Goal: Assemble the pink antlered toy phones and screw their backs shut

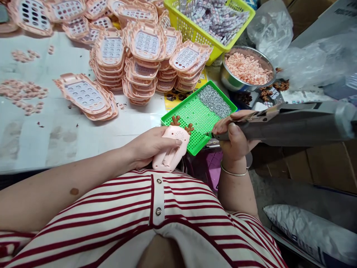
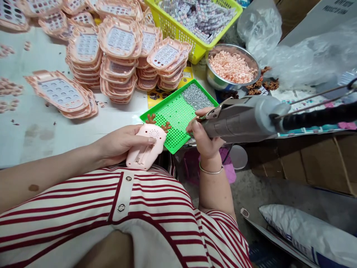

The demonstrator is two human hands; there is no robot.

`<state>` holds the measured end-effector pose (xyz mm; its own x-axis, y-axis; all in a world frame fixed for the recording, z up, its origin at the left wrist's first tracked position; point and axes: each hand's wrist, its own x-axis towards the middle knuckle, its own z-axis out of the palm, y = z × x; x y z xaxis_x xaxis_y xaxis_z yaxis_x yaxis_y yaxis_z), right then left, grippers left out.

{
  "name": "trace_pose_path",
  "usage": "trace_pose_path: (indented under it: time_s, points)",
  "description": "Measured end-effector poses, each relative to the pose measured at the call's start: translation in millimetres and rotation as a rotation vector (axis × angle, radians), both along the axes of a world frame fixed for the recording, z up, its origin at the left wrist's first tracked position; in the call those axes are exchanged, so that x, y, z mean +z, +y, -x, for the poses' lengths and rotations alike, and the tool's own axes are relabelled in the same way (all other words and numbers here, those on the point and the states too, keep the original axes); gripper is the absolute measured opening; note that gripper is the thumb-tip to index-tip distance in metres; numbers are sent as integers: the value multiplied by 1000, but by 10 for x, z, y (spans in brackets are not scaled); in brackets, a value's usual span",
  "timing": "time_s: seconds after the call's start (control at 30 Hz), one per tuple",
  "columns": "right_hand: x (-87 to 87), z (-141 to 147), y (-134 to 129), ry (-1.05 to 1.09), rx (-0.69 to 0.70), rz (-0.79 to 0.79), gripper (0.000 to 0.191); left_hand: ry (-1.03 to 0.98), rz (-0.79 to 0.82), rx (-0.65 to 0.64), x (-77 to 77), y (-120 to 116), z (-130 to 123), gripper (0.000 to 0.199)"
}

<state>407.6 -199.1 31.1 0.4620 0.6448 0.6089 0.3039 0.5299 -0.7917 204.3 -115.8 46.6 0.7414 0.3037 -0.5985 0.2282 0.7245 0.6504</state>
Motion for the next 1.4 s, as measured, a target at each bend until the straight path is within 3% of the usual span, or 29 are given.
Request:
trace_pose_path:
  time_s: [0.07,0.17,0.27,0.37,0.53,0.7,1.07,1.23,1.33,1.4]
  points:
    - [96,46,11,-11,-23,-29,20,-4,2,-4,2,2,-6,20]
    - [378,211,16,16,-11,-151,14,-10,2,-8,2,-2,-21,19]
    - [683,407,1,37,82,-187,8,-9,-25,-9,3,-15,-34,16]
    - [843,512,-4,22,214,-173,7,-31,-68,-6,4,-27,-39,16]
    - [805,560,79,39,348,-159,13,-70,-91,7,14,-36,-42,14]
    - [683,665,179,49,314,-194,14,-94,-103,5,49,-48,-56,16]
    - [696,707,247,-48,428,61,36,-110,-137,-70,61,-26,-62,12]
    - [799,649,142,-87,513,-132,17,-84,-151,-109,85,-23,-67,15]
    - [858,547,62,-162,420,-124,13,-56,-111,-70,77,-29,-24,20]
    - [797,450,40,-150,281,-170,12,-58,-18,-48,62,-32,42,25]
